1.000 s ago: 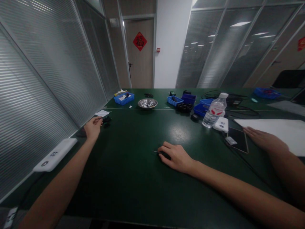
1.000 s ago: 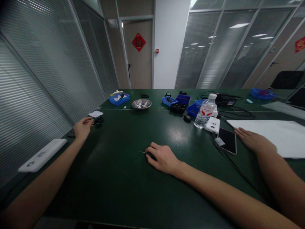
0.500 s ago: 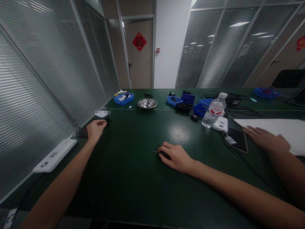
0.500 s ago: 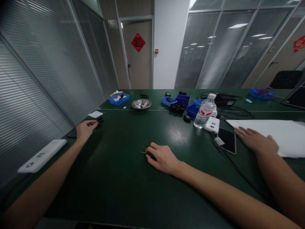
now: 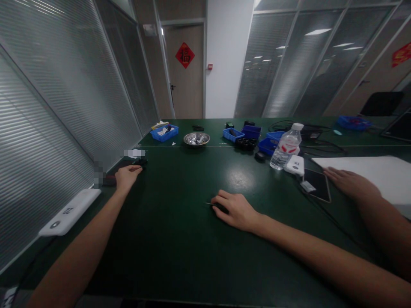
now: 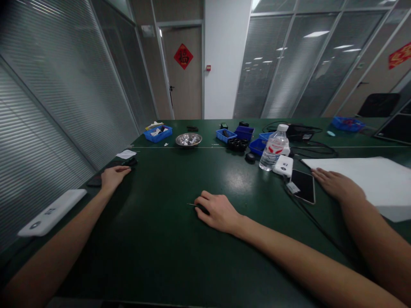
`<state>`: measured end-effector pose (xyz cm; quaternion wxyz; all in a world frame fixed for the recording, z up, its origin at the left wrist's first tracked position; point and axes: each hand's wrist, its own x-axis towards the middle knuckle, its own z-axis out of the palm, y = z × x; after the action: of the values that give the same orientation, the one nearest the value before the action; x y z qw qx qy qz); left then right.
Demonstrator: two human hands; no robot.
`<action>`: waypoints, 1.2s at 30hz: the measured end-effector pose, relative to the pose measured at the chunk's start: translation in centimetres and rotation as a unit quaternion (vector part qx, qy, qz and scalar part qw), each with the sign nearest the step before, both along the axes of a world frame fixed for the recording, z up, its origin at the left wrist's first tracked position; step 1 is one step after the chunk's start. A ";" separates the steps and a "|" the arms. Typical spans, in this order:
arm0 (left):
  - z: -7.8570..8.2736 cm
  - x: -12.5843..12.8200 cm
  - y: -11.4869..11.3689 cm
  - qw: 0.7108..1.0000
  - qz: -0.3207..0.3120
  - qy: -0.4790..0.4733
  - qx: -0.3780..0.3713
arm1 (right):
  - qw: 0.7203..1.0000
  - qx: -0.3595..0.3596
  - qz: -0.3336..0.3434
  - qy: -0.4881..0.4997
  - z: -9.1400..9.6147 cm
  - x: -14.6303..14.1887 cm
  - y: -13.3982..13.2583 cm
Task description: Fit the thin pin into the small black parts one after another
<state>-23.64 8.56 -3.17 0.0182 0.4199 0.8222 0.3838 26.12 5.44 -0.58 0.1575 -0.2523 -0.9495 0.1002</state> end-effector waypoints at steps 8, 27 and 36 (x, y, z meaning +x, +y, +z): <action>-0.4 0.4 0.1 0.999 -0.013 0.044 0.000 | 1.000 0.007 0.002 0.000 0.0 -0.1 0.0; -1.0 0.6 0.6 0.995 -0.074 0.071 0.018 | 1.000 0.005 0.002 -0.002 0.2 -0.1 -0.1; -1.3 0.1 1.0 0.994 -0.070 -0.002 0.078 | 1.000 -0.006 0.003 -0.005 0.1 -0.1 0.0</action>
<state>-23.58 9.59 -4.51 0.0137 0.4763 0.7582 0.4450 26.01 5.45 -0.48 0.1514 -0.2509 -0.9503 0.1049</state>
